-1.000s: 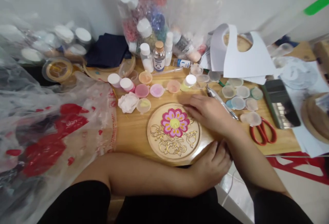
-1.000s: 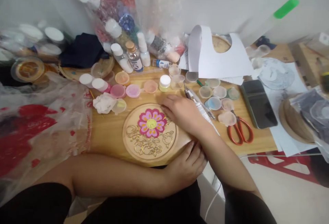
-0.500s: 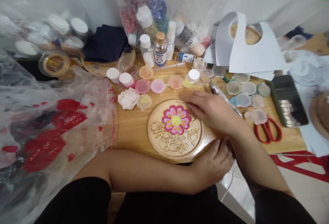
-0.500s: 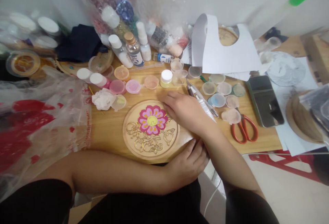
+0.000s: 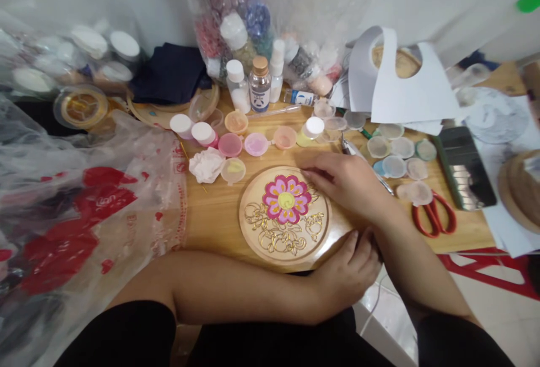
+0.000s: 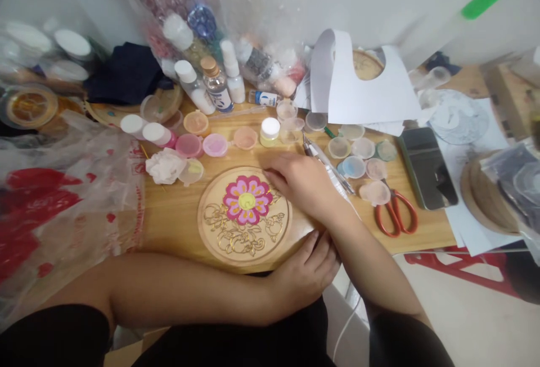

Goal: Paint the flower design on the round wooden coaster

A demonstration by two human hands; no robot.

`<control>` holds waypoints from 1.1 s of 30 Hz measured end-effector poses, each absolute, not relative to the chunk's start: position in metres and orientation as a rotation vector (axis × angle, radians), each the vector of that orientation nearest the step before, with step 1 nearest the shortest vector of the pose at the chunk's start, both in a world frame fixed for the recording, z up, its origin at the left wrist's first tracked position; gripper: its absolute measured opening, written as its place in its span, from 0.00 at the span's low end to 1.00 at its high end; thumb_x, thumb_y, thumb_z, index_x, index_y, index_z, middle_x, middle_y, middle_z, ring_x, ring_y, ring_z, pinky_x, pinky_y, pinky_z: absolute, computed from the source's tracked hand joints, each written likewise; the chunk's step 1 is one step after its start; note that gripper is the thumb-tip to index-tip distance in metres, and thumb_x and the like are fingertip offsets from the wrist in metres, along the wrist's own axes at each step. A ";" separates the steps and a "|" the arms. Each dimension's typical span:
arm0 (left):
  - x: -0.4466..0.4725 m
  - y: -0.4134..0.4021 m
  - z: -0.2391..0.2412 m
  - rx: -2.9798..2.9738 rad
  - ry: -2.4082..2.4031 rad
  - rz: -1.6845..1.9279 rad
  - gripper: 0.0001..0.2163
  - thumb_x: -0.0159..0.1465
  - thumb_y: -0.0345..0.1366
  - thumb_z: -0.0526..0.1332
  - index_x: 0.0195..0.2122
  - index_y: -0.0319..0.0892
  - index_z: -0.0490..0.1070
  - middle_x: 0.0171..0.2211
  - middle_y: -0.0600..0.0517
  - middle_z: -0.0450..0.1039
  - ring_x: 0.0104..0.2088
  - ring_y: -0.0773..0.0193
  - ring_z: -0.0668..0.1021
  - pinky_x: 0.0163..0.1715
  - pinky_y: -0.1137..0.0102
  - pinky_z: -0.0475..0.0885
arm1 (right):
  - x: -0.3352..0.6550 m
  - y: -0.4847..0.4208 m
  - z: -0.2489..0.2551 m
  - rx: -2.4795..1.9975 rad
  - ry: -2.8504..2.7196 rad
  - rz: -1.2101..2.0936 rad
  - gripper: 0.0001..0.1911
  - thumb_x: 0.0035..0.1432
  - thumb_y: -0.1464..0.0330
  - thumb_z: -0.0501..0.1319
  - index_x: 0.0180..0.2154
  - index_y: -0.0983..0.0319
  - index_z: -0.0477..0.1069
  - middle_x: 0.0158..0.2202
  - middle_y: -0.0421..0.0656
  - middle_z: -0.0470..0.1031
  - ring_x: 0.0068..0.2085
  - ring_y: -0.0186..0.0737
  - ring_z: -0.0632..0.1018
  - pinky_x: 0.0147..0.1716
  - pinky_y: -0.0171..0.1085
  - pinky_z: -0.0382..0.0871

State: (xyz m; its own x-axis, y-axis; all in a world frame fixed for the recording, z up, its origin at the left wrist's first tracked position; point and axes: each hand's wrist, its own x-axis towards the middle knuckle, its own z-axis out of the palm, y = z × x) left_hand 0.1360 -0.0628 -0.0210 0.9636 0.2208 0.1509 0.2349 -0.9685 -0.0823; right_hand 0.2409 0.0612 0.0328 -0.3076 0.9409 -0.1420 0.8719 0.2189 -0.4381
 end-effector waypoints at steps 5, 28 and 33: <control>0.136 -0.063 -0.020 -3.000 -0.352 -0.212 0.23 0.71 0.29 0.40 0.64 0.34 0.62 0.62 0.41 0.65 0.61 0.53 0.70 0.61 0.56 0.64 | 0.241 0.060 0.034 -1.778 -2.340 0.703 0.11 0.64 0.68 0.57 0.42 0.63 0.77 0.40 0.45 0.81 0.39 0.42 0.80 0.37 0.37 0.69; 0.141 -0.071 -0.040 -2.919 -0.520 -0.521 0.20 0.70 0.34 0.46 0.54 0.39 0.73 0.52 0.45 0.75 0.52 0.57 0.76 0.57 0.57 0.63 | 0.238 0.057 0.030 -1.815 -2.326 0.510 0.11 0.63 0.69 0.56 0.45 0.62 0.74 0.40 0.45 0.82 0.38 0.43 0.81 0.33 0.36 0.67; 0.144 -0.076 -0.049 -2.891 -0.607 -0.681 0.16 0.68 0.34 0.50 0.47 0.39 0.77 0.45 0.47 0.78 0.49 0.58 0.76 0.55 0.59 0.64 | 0.226 0.050 0.020 -1.305 -2.205 0.224 0.11 0.64 0.71 0.53 0.41 0.62 0.73 0.31 0.41 0.81 0.31 0.34 0.80 0.30 0.33 0.66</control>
